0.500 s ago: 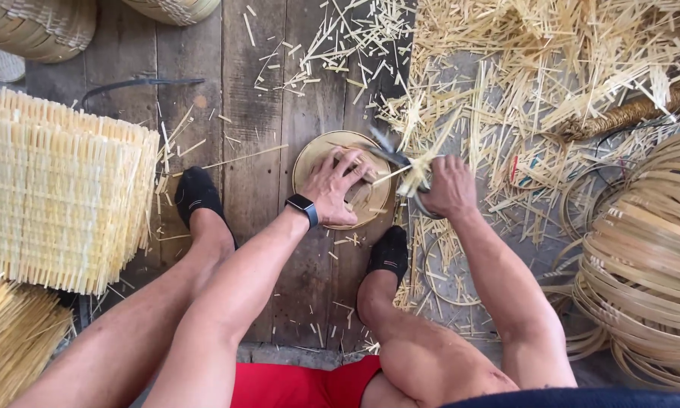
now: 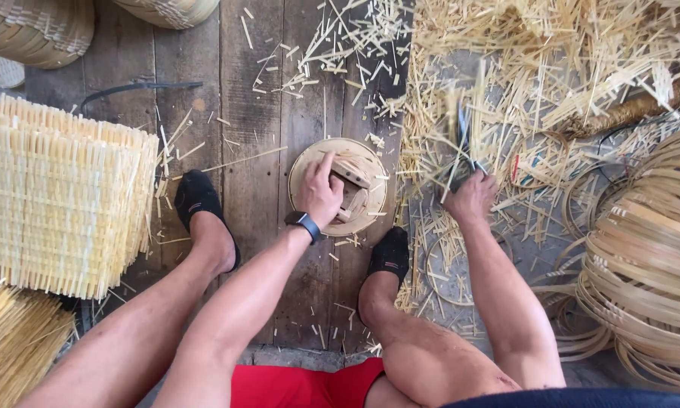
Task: The person constructs a circular bamboo base by placing a woven mat onto a wooden form, securing a circular frame around it, and then trimming the excess material using shears.
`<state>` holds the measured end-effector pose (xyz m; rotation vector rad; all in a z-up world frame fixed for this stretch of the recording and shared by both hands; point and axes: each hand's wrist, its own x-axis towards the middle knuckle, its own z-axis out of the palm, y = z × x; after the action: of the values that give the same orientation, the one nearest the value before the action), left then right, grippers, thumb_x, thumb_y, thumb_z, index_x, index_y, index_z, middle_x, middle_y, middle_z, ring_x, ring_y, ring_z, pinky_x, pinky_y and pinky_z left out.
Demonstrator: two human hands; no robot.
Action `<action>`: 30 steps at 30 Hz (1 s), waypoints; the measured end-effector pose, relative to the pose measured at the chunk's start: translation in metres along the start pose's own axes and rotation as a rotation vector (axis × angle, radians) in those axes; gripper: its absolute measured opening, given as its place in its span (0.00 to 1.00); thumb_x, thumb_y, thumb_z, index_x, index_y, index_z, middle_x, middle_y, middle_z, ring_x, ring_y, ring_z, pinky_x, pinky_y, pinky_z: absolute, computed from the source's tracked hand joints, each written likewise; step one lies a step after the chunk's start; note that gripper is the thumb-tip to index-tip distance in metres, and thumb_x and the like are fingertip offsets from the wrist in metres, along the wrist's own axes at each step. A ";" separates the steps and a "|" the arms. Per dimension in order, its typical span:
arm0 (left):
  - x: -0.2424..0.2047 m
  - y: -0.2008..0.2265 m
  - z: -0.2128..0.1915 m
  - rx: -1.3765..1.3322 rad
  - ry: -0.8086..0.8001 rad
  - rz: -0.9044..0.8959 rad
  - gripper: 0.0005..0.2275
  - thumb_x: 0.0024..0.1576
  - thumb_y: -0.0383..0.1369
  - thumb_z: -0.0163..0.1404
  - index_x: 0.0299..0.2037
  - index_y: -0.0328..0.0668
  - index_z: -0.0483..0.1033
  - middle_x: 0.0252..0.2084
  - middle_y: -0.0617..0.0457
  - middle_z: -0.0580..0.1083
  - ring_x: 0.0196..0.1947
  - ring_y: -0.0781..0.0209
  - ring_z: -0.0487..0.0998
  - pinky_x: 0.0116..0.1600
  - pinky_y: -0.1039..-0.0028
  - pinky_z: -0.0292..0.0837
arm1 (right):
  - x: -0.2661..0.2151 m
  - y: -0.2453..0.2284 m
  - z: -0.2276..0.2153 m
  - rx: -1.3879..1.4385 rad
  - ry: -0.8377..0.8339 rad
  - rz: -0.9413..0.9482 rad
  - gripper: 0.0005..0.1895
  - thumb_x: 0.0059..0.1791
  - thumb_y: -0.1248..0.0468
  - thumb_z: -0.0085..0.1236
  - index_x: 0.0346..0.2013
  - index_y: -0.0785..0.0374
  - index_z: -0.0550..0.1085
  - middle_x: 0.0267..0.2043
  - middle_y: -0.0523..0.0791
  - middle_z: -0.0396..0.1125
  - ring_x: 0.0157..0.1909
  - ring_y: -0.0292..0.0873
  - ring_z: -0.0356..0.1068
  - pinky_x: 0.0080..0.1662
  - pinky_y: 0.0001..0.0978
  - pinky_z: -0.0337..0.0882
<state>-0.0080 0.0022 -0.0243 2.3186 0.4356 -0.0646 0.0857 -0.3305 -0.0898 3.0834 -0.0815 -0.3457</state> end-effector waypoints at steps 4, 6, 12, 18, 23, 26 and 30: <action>0.039 -0.016 -0.007 0.010 0.015 0.135 0.28 0.47 0.32 0.53 0.63 0.39 0.71 0.53 0.39 0.73 0.58 0.39 0.69 0.66 0.55 0.62 | -0.041 -0.043 -0.027 0.548 -0.217 -0.052 0.14 0.51 0.59 0.63 0.46 0.64 0.79 0.45 0.51 0.73 0.45 0.45 0.73 0.49 0.35 0.75; 0.066 -0.025 -0.002 -0.066 -0.072 0.341 0.26 0.48 0.30 0.51 0.61 0.42 0.75 0.59 0.41 0.75 0.63 0.40 0.69 0.71 0.56 0.61 | -0.055 -0.076 -0.040 0.844 -0.471 -0.015 0.15 0.48 0.56 0.64 0.43 0.63 0.80 0.40 0.49 0.77 0.41 0.42 0.77 0.47 0.34 0.78; 0.110 -0.009 0.005 0.022 -0.265 -0.162 0.23 0.57 0.53 0.56 0.54 0.46 0.79 0.59 0.39 0.72 0.63 0.44 0.67 0.66 0.59 0.61 | -0.063 -0.115 -0.050 0.873 -0.410 0.076 0.18 0.46 0.55 0.67 0.42 0.66 0.79 0.37 0.48 0.77 0.38 0.42 0.78 0.43 0.34 0.77; 0.114 -0.009 0.018 -0.084 -0.438 -0.243 0.09 0.52 0.48 0.59 0.38 0.64 0.85 0.46 0.52 0.82 0.45 0.55 0.83 0.58 0.71 0.76 | -0.063 -0.111 -0.042 0.901 -0.381 0.074 0.15 0.47 0.58 0.67 0.37 0.69 0.78 0.31 0.47 0.75 0.32 0.41 0.75 0.38 0.33 0.74; 0.106 -0.014 0.033 0.036 -0.268 -0.069 0.09 0.48 0.47 0.66 0.34 0.60 0.87 0.36 0.52 0.75 0.41 0.53 0.76 0.48 0.64 0.72 | -0.064 -0.105 -0.051 1.161 -0.539 0.205 0.11 0.47 0.62 0.66 0.36 0.69 0.78 0.29 0.46 0.74 0.29 0.37 0.73 0.32 0.29 0.74; 0.111 -0.010 0.035 0.093 -0.229 -0.033 0.10 0.44 0.47 0.66 0.32 0.60 0.89 0.36 0.55 0.76 0.42 0.52 0.75 0.49 0.57 0.66 | -0.060 -0.112 -0.052 1.186 -0.527 0.238 0.10 0.47 0.64 0.65 0.36 0.70 0.78 0.28 0.45 0.74 0.27 0.37 0.74 0.30 0.28 0.76; 0.108 -0.013 0.039 0.107 -0.188 0.005 0.08 0.48 0.45 0.64 0.32 0.57 0.90 0.37 0.52 0.77 0.44 0.48 0.74 0.48 0.54 0.64 | -0.062 -0.113 -0.051 1.151 -0.505 0.264 0.11 0.47 0.65 0.66 0.35 0.72 0.78 0.28 0.47 0.74 0.27 0.39 0.74 0.30 0.29 0.76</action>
<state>0.0924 0.0154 -0.0799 2.3914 0.3381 -0.3075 0.0419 -0.2123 -0.0312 3.8020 -1.0163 -1.5032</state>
